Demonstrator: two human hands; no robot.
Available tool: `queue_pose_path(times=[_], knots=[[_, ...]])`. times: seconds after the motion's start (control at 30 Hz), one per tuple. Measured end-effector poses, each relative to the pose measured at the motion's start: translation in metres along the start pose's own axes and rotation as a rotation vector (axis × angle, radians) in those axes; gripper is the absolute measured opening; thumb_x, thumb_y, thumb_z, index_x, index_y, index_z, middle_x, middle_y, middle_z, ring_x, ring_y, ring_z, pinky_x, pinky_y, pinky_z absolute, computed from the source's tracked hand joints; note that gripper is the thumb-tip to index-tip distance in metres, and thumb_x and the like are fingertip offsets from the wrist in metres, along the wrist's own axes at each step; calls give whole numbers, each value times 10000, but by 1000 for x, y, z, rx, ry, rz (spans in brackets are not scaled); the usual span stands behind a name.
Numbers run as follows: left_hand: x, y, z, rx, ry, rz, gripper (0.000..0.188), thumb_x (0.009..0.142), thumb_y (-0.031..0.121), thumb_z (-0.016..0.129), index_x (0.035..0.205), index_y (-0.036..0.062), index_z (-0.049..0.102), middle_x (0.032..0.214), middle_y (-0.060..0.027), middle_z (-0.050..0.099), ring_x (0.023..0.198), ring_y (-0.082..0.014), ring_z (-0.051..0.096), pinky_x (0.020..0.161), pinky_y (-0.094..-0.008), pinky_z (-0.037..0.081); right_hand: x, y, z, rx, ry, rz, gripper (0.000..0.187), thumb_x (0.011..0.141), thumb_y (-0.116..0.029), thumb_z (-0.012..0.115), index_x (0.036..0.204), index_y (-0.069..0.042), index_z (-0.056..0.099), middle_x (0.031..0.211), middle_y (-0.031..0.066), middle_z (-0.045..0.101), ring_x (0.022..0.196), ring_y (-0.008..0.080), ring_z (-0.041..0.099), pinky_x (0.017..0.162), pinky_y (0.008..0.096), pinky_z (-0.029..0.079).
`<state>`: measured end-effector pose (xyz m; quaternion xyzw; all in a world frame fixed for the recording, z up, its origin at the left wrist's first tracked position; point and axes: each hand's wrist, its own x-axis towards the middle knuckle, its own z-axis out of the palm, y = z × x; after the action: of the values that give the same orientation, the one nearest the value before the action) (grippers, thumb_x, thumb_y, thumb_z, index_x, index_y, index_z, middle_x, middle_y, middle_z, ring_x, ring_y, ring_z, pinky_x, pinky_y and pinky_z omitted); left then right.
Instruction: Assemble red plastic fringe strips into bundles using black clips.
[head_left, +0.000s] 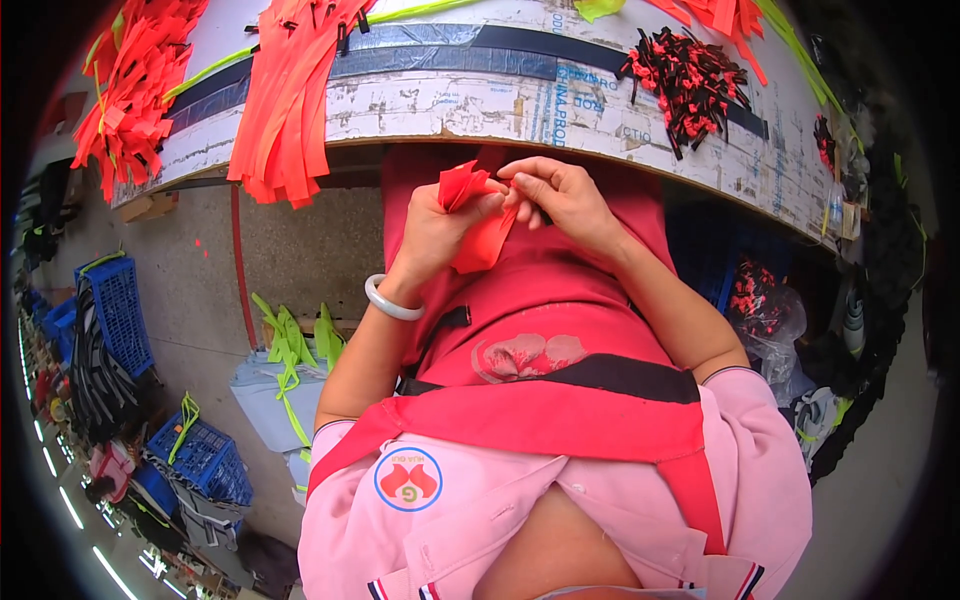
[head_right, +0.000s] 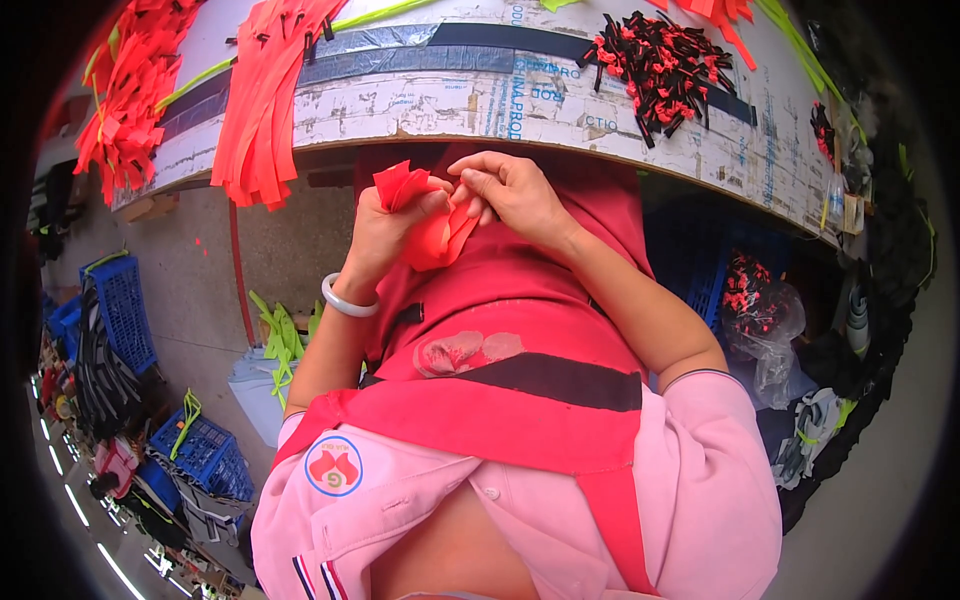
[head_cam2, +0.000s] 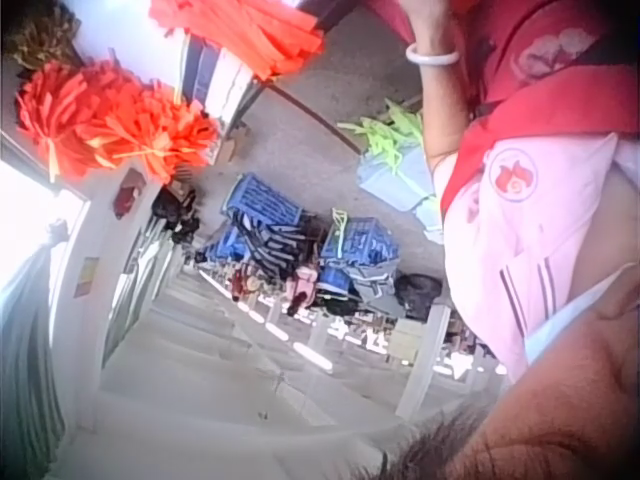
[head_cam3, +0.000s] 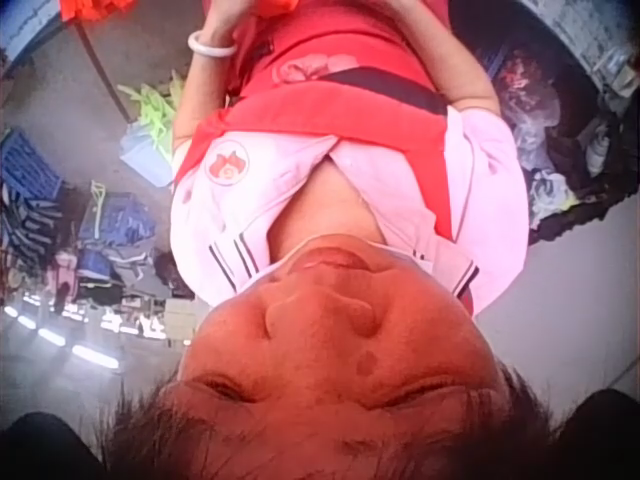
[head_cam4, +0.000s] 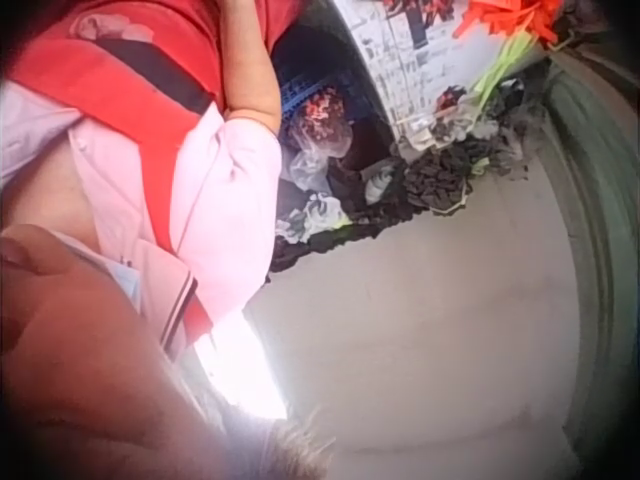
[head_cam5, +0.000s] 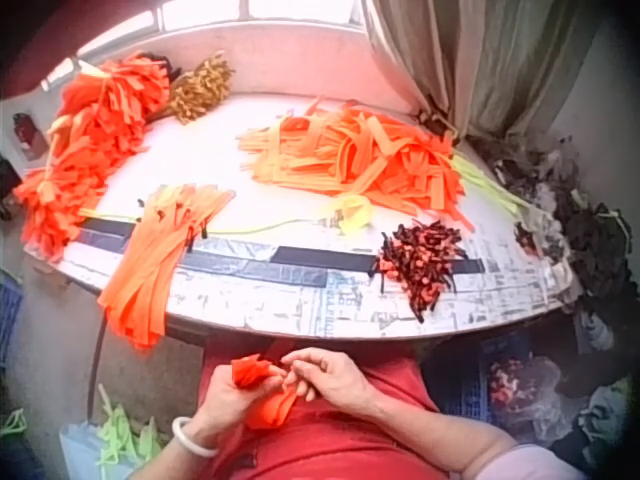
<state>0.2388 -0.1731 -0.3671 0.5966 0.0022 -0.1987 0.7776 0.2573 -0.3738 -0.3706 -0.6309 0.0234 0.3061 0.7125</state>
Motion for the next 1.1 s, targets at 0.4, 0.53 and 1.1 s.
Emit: queue_pose_path(times=[0.4,0.53,1.1], knots=[[-4,-1,5,85,69,52,151,923,50,601,1027,-35,669,888,-13,664,798,-61,583,715,-243,494,-8,-16,7,319,-102,23,217,1000,-216,506,1074,-22,567,847,58,660,651,48,562,562,170,450],[-4,1,9,168,51,53,157,928,40,590,1042,-45,656,888,-30,661,792,-73,590,710,-249,505,-6,-6,9,485,-110,17,205,993,-194,520,1068,-6,553,877,79,661,701,78,611,596,196,492],[-2,-5,7,26,36,58,116,930,31,559,867,-9,647,751,-23,647,678,-79,572,609,-241,470,-5,-6,28,374,14,1,183,956,-195,592,1005,-41,506,735,73,641,472,63,509,422,174,371]])
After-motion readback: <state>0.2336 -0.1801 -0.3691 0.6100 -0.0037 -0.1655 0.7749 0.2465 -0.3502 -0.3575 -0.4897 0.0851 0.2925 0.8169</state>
